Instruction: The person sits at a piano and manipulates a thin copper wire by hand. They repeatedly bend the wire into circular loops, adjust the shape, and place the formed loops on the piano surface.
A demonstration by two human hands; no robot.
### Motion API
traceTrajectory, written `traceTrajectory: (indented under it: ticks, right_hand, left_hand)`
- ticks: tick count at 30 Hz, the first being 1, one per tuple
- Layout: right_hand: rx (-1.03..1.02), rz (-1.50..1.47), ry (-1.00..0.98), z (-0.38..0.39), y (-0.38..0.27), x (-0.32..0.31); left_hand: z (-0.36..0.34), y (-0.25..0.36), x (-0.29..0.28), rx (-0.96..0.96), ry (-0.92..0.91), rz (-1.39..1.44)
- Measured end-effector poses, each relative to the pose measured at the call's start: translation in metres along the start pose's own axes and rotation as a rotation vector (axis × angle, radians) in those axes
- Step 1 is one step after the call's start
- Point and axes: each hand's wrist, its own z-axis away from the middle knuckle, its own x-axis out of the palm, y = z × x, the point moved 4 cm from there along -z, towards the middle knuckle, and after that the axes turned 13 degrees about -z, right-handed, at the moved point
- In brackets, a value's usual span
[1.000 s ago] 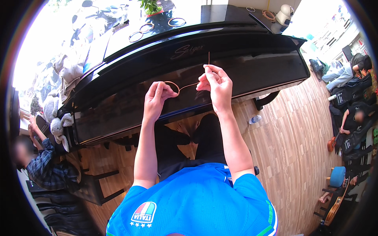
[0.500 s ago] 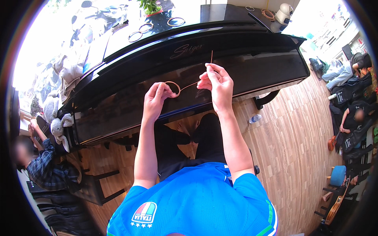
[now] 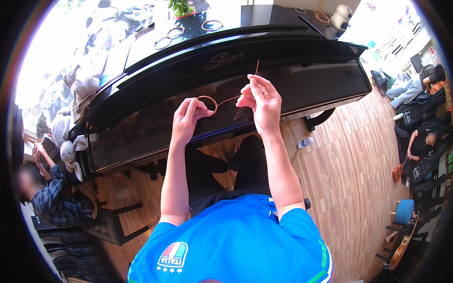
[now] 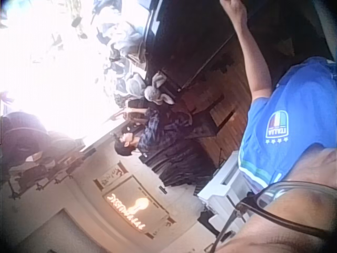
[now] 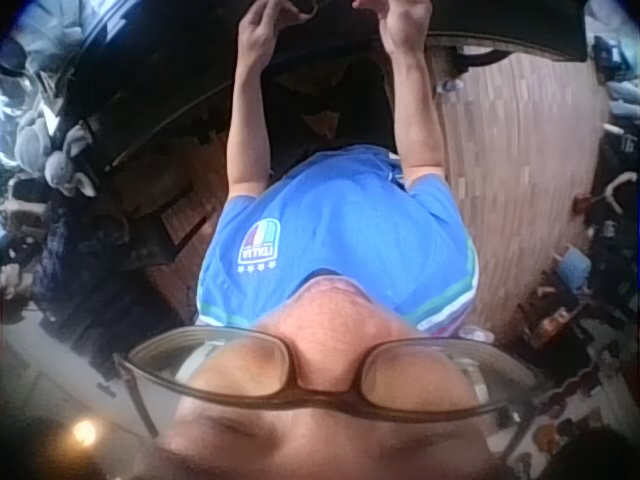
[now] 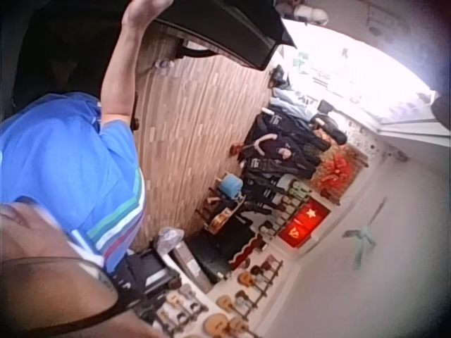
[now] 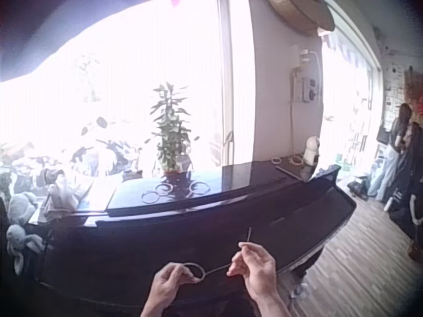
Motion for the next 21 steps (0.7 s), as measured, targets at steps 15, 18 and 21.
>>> traceTrajectory:
  ticks: [15,18,21]
  right_hand:
    - [0.332,0.686,-0.167,0.004,0.025,-0.007]
    - [0.408,0.753,-0.303,0.011,0.026,0.007]
    - [0.390,0.743,-0.308,0.010,0.030,0.005]
  left_hand:
    - [0.001,-0.007,-0.002,-0.017,-0.010,0.003]
    - [0.001,-0.007,-0.003,-0.019,-0.012,-0.049]
    - [0.001,-0.005,-0.002,-0.020,-0.019,-0.096]
